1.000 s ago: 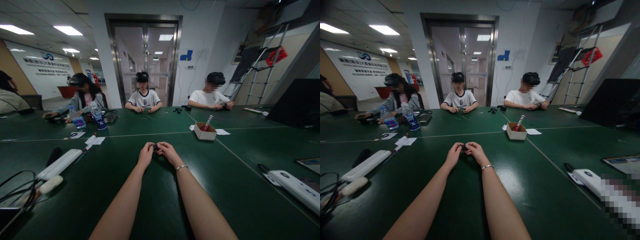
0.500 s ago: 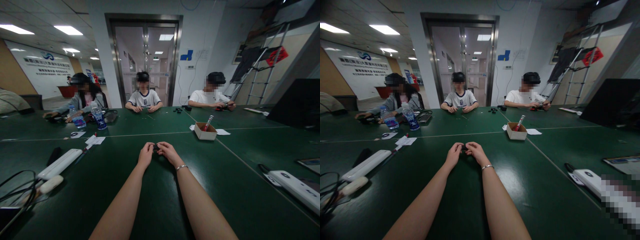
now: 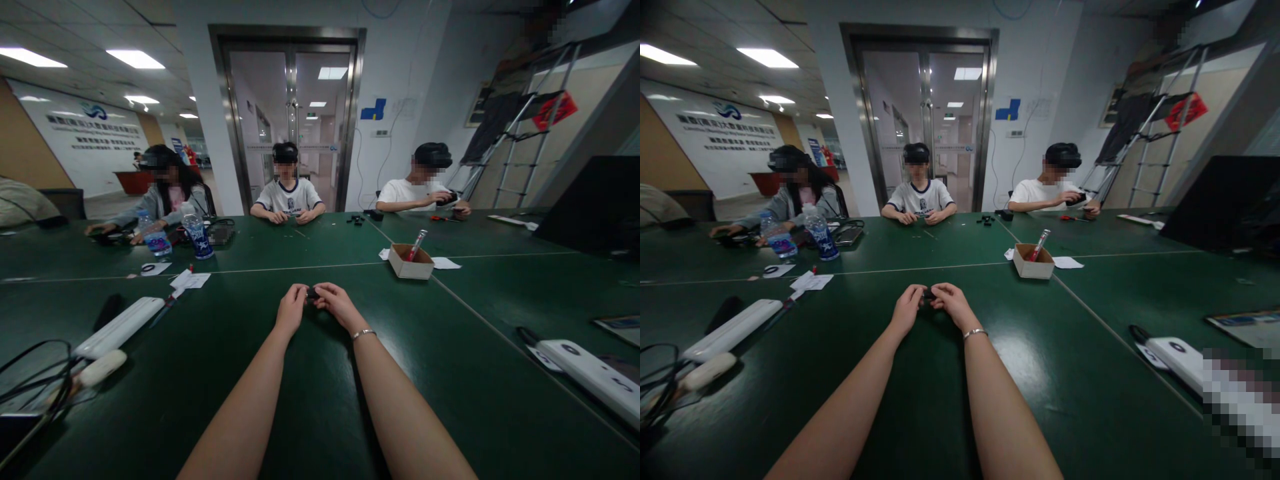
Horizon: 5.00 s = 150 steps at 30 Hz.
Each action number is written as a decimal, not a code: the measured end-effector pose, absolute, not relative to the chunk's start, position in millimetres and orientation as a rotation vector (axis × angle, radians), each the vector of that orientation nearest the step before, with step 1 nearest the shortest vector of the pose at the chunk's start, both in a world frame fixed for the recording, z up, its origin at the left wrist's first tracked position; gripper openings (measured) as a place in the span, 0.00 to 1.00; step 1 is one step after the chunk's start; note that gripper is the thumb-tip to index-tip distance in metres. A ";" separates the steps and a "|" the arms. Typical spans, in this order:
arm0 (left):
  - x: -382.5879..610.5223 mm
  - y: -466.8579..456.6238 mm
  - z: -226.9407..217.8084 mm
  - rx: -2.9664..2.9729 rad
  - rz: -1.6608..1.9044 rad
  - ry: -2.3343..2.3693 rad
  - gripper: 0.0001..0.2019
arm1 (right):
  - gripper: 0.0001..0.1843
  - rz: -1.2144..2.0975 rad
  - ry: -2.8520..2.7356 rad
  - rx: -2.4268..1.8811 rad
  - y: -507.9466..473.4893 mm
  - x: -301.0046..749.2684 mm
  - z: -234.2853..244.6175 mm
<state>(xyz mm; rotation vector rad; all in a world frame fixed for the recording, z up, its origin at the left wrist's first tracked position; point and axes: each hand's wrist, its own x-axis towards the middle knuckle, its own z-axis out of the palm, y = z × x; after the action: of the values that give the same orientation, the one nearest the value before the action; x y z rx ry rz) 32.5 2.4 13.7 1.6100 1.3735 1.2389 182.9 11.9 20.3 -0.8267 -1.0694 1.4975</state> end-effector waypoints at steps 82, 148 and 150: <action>33.4 3.3 12.9 1.607 1.245 1.332 0.13 | 0.20 1.506 -1.069 -0.824 14.2 182.9 17.2; 33.1 1.8 12.9 1.625 1.187 1.348 0.14 | 0.18 1.505 -1.064 -0.831 13.8 184.1 17.4; 33.1 1.6 13.6 1.631 1.223 1.334 0.13 | 0.17 1.505 -1.065 -0.836 13.7 183.9 17.6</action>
<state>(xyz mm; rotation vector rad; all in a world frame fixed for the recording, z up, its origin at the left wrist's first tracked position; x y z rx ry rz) 33.1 1.6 13.6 1.6307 1.3341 1.2227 183.9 13.7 17.6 -0.8357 -1.0647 1.5053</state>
